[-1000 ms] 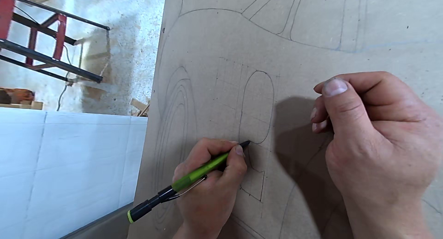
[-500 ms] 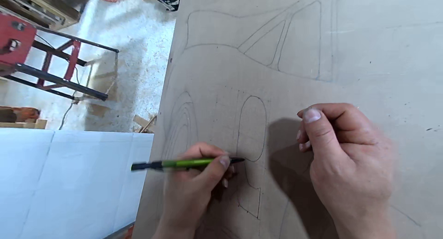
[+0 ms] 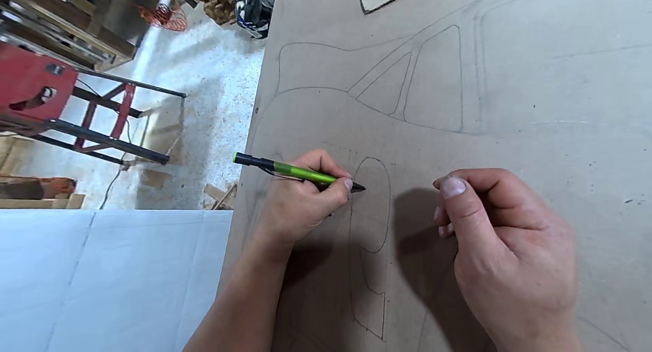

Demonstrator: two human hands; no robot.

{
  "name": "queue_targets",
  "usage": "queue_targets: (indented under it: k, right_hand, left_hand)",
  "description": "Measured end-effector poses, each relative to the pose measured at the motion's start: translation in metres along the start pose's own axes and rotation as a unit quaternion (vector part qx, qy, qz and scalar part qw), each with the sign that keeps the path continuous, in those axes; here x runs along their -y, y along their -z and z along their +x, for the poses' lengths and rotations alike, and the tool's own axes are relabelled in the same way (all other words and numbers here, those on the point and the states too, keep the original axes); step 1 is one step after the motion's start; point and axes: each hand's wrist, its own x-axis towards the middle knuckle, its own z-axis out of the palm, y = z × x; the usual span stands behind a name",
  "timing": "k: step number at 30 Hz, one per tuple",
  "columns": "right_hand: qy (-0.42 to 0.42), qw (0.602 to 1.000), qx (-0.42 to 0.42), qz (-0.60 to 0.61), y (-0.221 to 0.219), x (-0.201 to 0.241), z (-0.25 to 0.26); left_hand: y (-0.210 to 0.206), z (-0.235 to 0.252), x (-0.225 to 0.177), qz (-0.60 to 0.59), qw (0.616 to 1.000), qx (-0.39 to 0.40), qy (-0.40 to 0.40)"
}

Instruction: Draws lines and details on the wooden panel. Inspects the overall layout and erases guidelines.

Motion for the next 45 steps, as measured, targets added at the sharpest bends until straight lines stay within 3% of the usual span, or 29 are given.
queue_targets:
  k: [45]
  right_hand:
    - [0.005,1.0,0.009,-0.019,0.0015,0.0015,-0.0004]
  left_hand:
    - [-0.0015,0.003,0.0014,0.023,1.0,0.007,-0.017]
